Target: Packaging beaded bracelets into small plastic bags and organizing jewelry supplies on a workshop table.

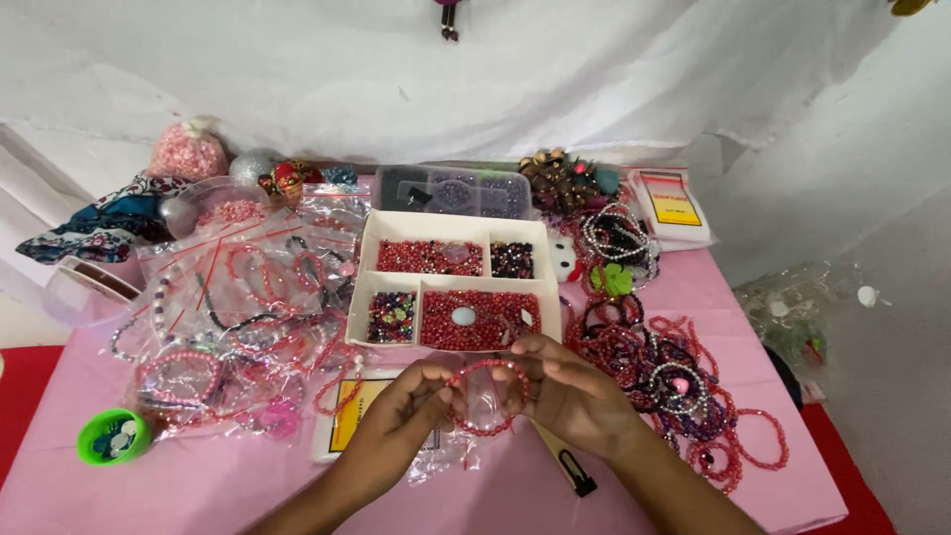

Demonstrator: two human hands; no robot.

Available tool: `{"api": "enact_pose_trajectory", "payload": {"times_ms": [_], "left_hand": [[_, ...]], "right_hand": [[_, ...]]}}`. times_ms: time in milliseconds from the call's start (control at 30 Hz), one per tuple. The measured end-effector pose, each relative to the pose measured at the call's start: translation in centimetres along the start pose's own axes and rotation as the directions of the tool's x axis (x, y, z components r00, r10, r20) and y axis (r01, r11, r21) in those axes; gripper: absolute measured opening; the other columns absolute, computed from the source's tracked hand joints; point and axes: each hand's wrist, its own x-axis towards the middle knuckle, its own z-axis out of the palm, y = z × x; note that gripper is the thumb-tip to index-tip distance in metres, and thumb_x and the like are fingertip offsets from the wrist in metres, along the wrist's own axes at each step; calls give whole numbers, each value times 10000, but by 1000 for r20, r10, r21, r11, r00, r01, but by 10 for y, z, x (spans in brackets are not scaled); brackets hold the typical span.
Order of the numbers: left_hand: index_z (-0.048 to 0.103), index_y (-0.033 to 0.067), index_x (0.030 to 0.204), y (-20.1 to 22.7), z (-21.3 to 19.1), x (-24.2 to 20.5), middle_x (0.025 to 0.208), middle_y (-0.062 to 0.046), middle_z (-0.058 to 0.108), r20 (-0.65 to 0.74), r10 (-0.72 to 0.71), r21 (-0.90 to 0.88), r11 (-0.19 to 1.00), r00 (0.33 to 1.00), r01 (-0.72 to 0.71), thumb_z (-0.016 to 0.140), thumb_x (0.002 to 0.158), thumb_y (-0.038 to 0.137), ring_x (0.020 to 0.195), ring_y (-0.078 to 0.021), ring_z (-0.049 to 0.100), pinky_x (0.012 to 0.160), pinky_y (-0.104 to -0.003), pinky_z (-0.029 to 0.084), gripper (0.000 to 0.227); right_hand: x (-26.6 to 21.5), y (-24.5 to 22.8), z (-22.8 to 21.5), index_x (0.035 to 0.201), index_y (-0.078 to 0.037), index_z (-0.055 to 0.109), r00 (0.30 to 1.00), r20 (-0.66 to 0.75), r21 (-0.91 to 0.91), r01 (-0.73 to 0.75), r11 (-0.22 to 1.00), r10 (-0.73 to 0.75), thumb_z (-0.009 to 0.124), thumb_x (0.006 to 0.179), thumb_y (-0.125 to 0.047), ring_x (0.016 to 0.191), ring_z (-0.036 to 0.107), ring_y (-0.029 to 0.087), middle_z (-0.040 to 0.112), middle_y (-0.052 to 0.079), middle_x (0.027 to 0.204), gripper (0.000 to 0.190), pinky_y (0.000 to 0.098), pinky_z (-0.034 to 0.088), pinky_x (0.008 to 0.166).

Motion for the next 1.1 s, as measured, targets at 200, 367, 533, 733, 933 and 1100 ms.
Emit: {"api": "enact_pose_trajectory", "payload": {"times_ms": [200,367,533,733,933,1100], "left_hand": [[628,67,1182,2,-1,0,937,-111,743,11,-26,29,999,1000,26,578,1007,152,850,-178,702,747,-310,586,201],[619,70,1119,5,1,-1,966,-92,723,74,13,-9,1000,997,-12,594,1009,160,903,-170,678,816,-306,551,145],[604,51,1116,3,2,-2,959,-91,701,107,59,-41,998,993,-55,596,1017,169,938,-169,664,910,-310,527,154],[569,96,1300,22,10,-9,1085,-28,658,119,37,160,986,992,-56,610,998,283,1048,-132,630,954,-289,491,357],[657,120,1233,24,14,-9,1136,-23,754,92,117,342,929,989,-142,687,941,271,1068,-143,701,931,-294,529,330],[709,126,1018,18,14,-8,980,7,745,88,156,413,893,984,-178,735,925,274,879,-114,680,772,-269,519,177]], "right_hand": [[-3,4,-9,1295,-21,595,998,45,-145,45,988,-39,704,941,-7,810,695,289,705,234,1256,372,367,556,745],[-6,7,-12,1300,-38,600,999,24,-175,43,984,-40,714,950,-19,791,662,265,709,226,1208,369,346,546,722],[-6,5,-3,1239,-32,629,998,37,-219,49,975,-42,681,959,27,768,611,241,669,210,1055,291,323,529,698],[-8,16,5,1165,-21,664,997,-21,-570,54,820,-81,741,902,2,773,608,189,676,105,942,275,342,525,700],[-11,26,5,1107,-61,664,995,-60,-684,15,730,-76,731,913,-18,957,670,169,662,64,1012,210,310,541,854],[-11,23,14,1085,-87,636,996,-49,-755,12,656,-74,739,932,-86,863,598,118,615,27,983,184,266,485,749]]}}
